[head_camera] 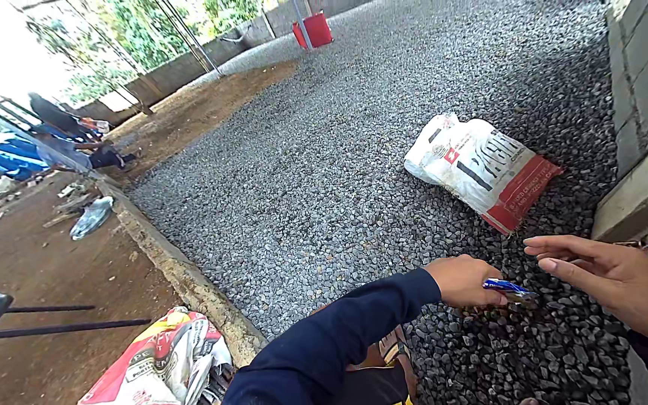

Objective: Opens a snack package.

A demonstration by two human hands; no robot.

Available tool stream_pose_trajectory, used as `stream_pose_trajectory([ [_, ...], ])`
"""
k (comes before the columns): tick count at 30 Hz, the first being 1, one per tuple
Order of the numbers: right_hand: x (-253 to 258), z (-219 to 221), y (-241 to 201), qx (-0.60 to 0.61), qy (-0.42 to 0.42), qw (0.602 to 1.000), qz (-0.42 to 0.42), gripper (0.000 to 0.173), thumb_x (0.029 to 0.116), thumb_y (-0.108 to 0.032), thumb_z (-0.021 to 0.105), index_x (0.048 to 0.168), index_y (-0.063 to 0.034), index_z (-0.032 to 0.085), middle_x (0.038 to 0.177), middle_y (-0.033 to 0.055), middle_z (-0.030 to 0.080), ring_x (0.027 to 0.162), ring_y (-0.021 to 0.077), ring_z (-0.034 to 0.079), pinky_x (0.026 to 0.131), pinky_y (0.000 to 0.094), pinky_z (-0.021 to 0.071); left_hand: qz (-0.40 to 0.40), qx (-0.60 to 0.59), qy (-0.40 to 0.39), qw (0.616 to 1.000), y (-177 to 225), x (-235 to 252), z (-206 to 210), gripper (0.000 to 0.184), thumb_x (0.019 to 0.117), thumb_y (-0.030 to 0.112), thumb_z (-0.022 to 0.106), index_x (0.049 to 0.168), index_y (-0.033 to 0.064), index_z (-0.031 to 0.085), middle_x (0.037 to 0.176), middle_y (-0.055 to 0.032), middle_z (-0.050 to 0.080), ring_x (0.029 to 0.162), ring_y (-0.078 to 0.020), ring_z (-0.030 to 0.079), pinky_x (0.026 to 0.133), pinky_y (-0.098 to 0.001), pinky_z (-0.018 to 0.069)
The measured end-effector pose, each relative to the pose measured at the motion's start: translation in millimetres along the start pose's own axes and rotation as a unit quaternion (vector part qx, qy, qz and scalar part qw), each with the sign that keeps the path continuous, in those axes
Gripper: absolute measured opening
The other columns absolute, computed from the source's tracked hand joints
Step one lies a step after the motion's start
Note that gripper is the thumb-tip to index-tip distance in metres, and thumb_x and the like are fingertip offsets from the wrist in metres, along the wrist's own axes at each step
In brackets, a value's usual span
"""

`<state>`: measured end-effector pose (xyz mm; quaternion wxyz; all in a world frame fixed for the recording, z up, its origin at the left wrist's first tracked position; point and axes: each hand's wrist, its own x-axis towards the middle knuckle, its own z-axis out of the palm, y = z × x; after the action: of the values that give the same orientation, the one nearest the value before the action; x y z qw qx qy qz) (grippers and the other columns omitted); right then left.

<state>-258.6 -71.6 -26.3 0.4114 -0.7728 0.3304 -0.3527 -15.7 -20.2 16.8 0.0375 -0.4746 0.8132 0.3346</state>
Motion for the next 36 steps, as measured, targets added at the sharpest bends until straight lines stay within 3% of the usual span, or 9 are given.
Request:
stream_pose_trajectory([
  [9,-3.4,5.5,-1.8,0.003,-0.003,1.000,-0.020,0.037,0.0974,-0.047,0.063,0.122,-0.0226,0.074,0.113,-0.0015,0.076,0.100,0.0148,0.073,0.082,0.0334,0.0639,0.019,0.017,0.032,0.999,27.3,-12.9,-32.3,0.031,0.1035,0.033,0.062,0.116,0.0052,0.067,0.096,-0.0126,0.070,0.090,-0.0265,0.068,0.078,-0.0513,0.0554],
  [15,-5.9,9.7,-7.3,0.018,-0.020,0.999,-0.033,0.031,0.0993,-0.040,0.063,0.116,-0.0177,0.076,0.104,-0.0002,0.077,0.085,0.0128,0.073,0.072,0.0299,0.0623,-0.004,0.032,0.046,0.998,27.4,-19.3,-34.2,0.036,0.1033,0.036,0.062,0.121,0.0057,0.067,0.102,-0.0129,0.071,0.095,-0.0271,0.069,0.082,-0.0523,0.0557],
  [20,-8.4,14.7,-5.5,0.011,-0.034,0.999,-0.030,0.025,0.0975,-0.033,0.065,0.111,-0.0155,0.077,0.099,-0.0008,0.076,0.081,0.0103,0.072,0.071,0.0282,0.0618,-0.019,0.047,0.043,0.998,23.3,-17.5,-29.5,0.037,0.1035,0.039,0.061,0.121,0.0070,0.067,0.102,-0.0128,0.070,0.096,-0.0288,0.069,0.080,-0.0547,0.0556],
  [25,-9.1,16.2,-3.2,0.010,-0.030,0.999,-0.037,0.027,0.0959,-0.030,0.067,0.118,-0.0157,0.073,0.108,0.0011,0.076,0.092,0.0152,0.074,0.079,0.0326,0.0637,-0.020,0.059,0.027,0.998,24.1,-14.4,-32.8,0.036,0.1028,0.040,0.062,0.116,0.0072,0.067,0.097,-0.0115,0.069,0.092,-0.0278,0.068,0.076,-0.0531,0.0555],
  [28,-10.6,15.9,-2.6,-0.004,-0.023,0.999,-0.041,0.028,0.0923,-0.029,0.070,0.118,-0.0167,0.071,0.109,0.0013,0.074,0.091,0.0165,0.074,0.076,0.0343,0.0640,-0.011,0.063,0.024,0.998,23.2,-9.3,-33.6,0.035,0.1025,0.039,0.062,0.115,0.0066,0.067,0.097,-0.0121,0.069,0.092,-0.0286,0.068,0.075,-0.0535,0.0549],
  [33,-9.1,20.5,-6.0,-0.014,0.000,0.996,-0.085,0.025,0.0904,-0.028,0.071,0.112,-0.0171,0.072,0.116,0.0016,0.072,0.095,0.0163,0.073,0.076,0.0348,0.0647,0.004,0.026,0.057,0.998,12.7,-6.5,-25.3,0.039,0.0991,0.038,0.067,0.118,0.0039,0.066,0.104,-0.0151,0.070,0.098,-0.0309,0.069,0.083,-0.0579,0.0551],
  [36,-11.7,21.6,-13.6,-0.033,-0.012,0.994,-0.099,0.019,0.0930,-0.025,0.071,0.109,-0.0147,0.073,0.119,0.0019,0.071,0.106,0.0136,0.069,0.085,0.0339,0.0622,0.024,-0.009,0.060,0.998,1.8,-2.0,-14.1,0.044,0.0978,0.036,0.069,0.126,0.0037,0.063,0.112,-0.0153,0.070,0.105,-0.0296,0.068,0.091,-0.0555,0.0549],
])
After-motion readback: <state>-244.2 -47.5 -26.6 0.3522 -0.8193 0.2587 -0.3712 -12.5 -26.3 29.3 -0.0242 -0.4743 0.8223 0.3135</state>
